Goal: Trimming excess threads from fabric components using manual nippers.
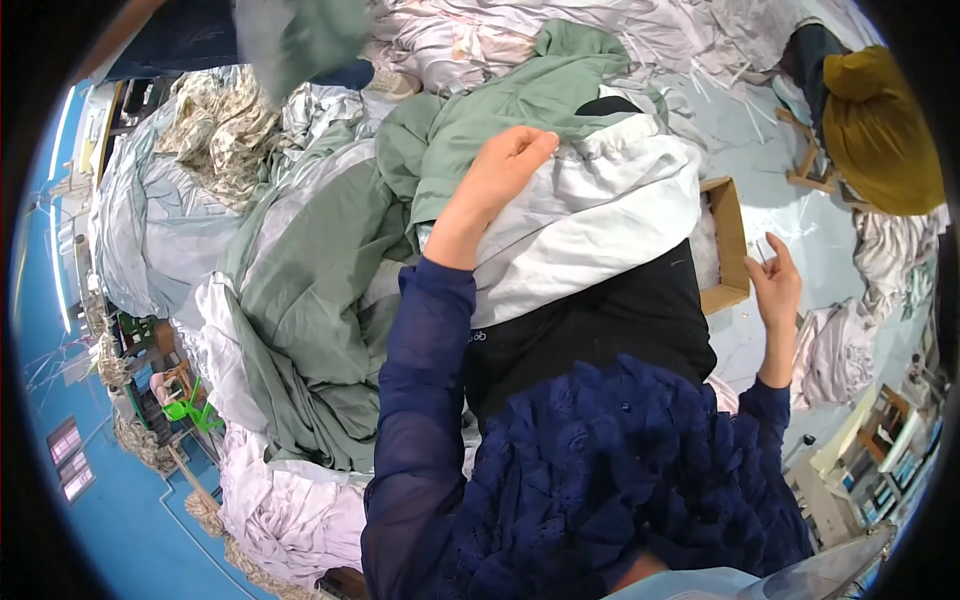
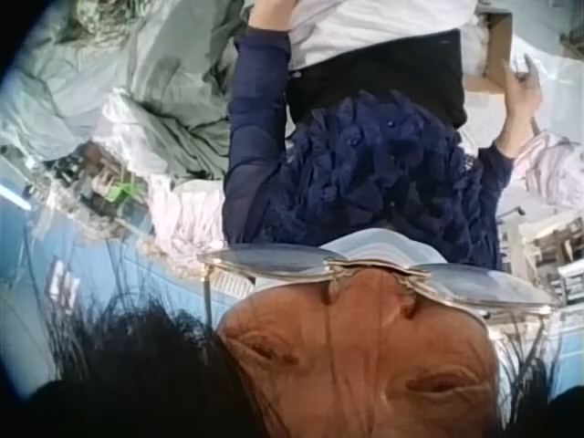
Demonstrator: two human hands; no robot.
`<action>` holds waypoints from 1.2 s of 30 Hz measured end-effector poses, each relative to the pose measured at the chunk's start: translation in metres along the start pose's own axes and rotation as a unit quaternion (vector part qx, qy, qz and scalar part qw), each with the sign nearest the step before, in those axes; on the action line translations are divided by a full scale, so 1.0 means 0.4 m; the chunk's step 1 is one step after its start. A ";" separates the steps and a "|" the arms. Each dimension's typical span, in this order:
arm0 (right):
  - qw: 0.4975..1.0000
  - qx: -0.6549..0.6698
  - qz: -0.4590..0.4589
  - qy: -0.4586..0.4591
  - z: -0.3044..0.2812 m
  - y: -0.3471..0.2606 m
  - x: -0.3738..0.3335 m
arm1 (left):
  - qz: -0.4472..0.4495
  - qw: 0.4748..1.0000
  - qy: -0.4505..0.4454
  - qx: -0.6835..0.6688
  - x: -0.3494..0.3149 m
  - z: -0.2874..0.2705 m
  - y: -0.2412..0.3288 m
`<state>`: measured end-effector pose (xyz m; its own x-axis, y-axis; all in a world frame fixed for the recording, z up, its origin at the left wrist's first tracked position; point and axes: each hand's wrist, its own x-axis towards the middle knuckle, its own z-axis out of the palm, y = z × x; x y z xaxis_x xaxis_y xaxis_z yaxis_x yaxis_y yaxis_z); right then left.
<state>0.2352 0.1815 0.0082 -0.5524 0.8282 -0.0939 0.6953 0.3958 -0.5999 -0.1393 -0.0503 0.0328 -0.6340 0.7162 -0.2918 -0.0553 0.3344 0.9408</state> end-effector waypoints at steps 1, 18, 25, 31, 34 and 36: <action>0.996 0.087 0.003 0.009 0.010 -0.049 -0.011 | -0.035 0.998 -0.022 -0.041 0.006 0.006 -0.002; 0.932 0.315 -0.147 -0.099 0.316 -0.541 -0.018 | -0.033 0.964 -0.050 -0.259 -0.122 0.023 -0.062; 0.915 0.350 -0.131 -0.151 0.342 -0.541 -0.011 | -0.052 0.945 -0.069 -0.314 -0.130 0.004 -0.096; 0.892 0.394 -0.120 -0.186 0.330 -0.531 -0.007 | -0.029 0.938 -0.066 -0.340 -0.137 0.007 -0.101; 0.883 0.427 -0.110 -0.160 0.334 -0.541 -0.015 | -0.030 0.943 -0.078 -0.322 -0.132 -0.006 -0.119; 0.883 0.431 -0.108 -0.149 0.331 -0.547 -0.013 | -0.033 0.936 -0.075 -0.343 -0.130 -0.005 -0.126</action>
<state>0.0252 0.0379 0.0345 -0.8147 0.5790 -0.0310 0.0209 -0.0243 -0.9995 -0.1051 -0.1058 0.0009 -0.4997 0.8026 -0.3258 -0.6050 -0.0542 0.7944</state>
